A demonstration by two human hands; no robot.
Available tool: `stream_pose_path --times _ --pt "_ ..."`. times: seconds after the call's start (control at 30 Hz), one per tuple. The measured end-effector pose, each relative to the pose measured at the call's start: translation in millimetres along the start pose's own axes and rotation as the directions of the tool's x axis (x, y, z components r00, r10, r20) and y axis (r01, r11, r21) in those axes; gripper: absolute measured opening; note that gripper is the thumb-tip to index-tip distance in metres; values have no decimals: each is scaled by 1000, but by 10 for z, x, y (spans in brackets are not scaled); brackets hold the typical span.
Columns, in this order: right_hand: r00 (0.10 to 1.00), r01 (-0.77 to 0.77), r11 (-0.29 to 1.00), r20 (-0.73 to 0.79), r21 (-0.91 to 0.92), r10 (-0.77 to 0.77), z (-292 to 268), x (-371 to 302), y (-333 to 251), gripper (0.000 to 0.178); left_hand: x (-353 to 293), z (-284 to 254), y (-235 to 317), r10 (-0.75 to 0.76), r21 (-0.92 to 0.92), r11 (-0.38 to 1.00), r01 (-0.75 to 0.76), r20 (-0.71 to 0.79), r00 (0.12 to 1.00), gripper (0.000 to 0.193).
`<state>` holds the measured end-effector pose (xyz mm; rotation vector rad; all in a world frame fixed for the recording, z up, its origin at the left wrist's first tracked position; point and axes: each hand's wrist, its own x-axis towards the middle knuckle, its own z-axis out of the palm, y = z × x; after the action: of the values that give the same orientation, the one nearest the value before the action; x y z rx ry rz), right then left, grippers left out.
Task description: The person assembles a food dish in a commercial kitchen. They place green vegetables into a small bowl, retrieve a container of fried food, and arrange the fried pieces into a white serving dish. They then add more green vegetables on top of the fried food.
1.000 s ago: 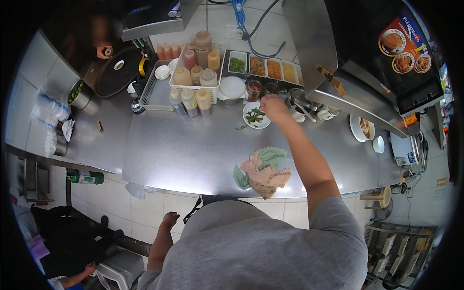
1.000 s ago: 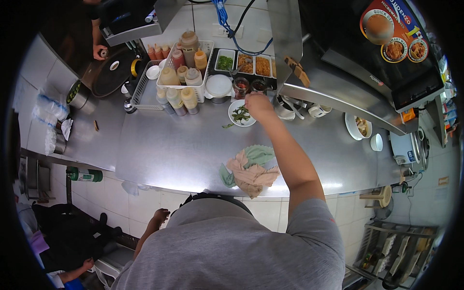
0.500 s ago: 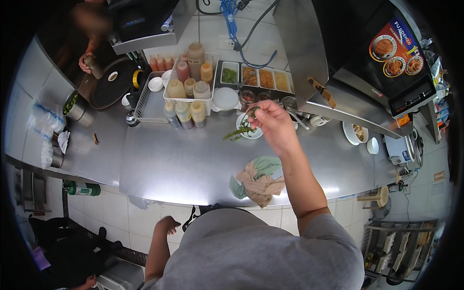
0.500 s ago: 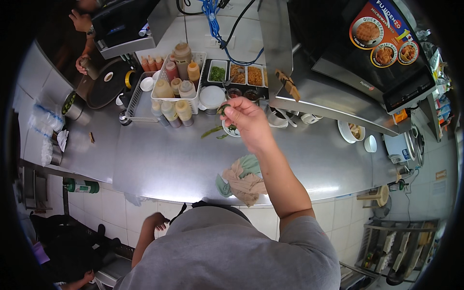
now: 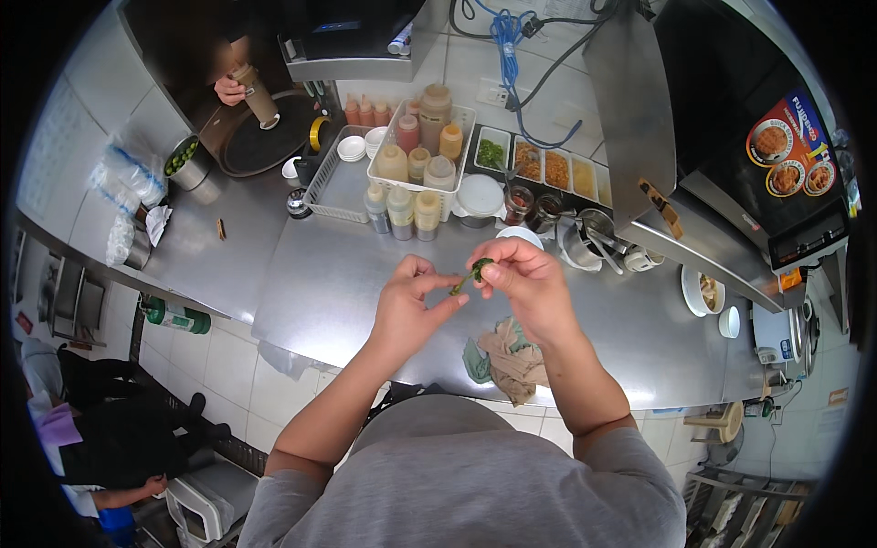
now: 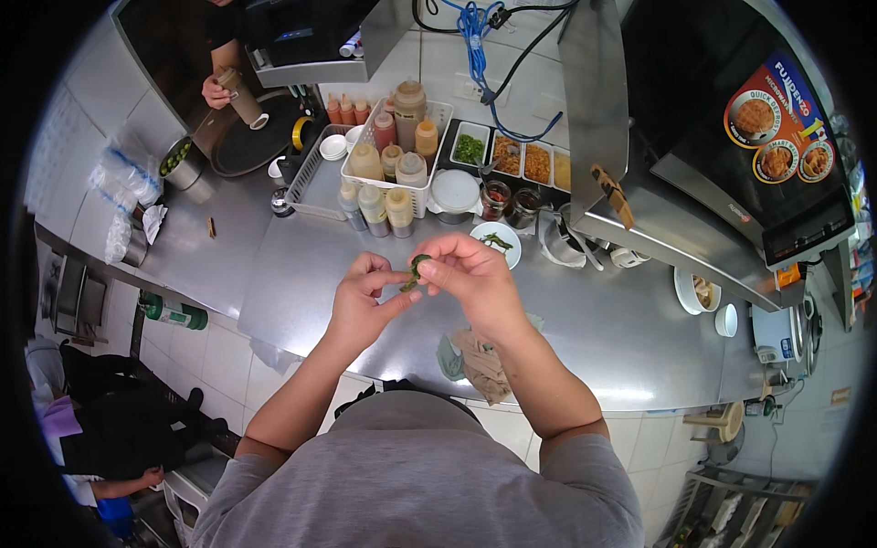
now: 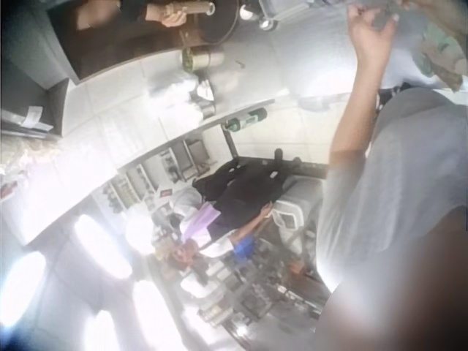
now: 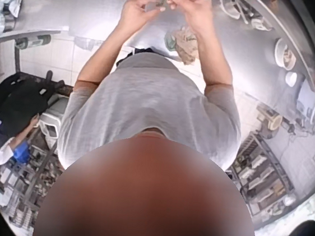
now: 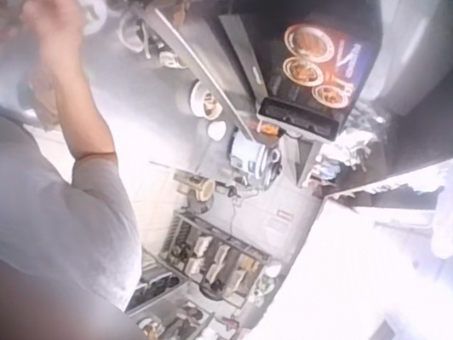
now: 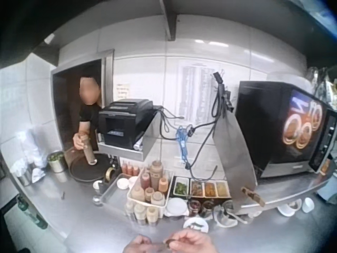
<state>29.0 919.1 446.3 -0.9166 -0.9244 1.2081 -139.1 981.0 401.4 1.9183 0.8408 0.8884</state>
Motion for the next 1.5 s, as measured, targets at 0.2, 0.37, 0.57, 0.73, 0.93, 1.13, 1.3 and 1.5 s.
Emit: stream_pose_path --times 0.2,0.37,0.57,0.73,0.93,1.13,1.3,1.5 --pt "1000 9 998 8 57 -10 14 -51 -4 7 -36 39 -50 -27 -3 1000 27 6 1000 16" --pt "995 46 979 74 200 -61 29 -137 -163 9 -108 48 -163 71 121 990 -71 -2 997 13" --pt "862 318 931 355 178 -362 224 -400 -805 8 -286 26 -392 -13 197 980 16 -18 1000 14" --pt "616 486 705 371 516 -695 210 -549 -767 13 -504 45 -537 -193 185 965 185 23 981 14" --pt "796 604 793 23 -80 -605 -250 -556 -354 8 -579 117 -636 -328 168 935 313 69 942 13" --pt "983 -95 436 -155 -895 -103 -1011 -167 1262 17 -526 214 -608 -286 171 949 265 113 952 12" --pt "978 -210 35 -210 -977 -7 -1095 169 1836 19 -511 236 -511 -282 209 944 256 106 953 13" --pt "967 -242 11 -240 -970 80 -1120 276 1897 17 -585 179 -471 -259 244 941 235 71 963 13"
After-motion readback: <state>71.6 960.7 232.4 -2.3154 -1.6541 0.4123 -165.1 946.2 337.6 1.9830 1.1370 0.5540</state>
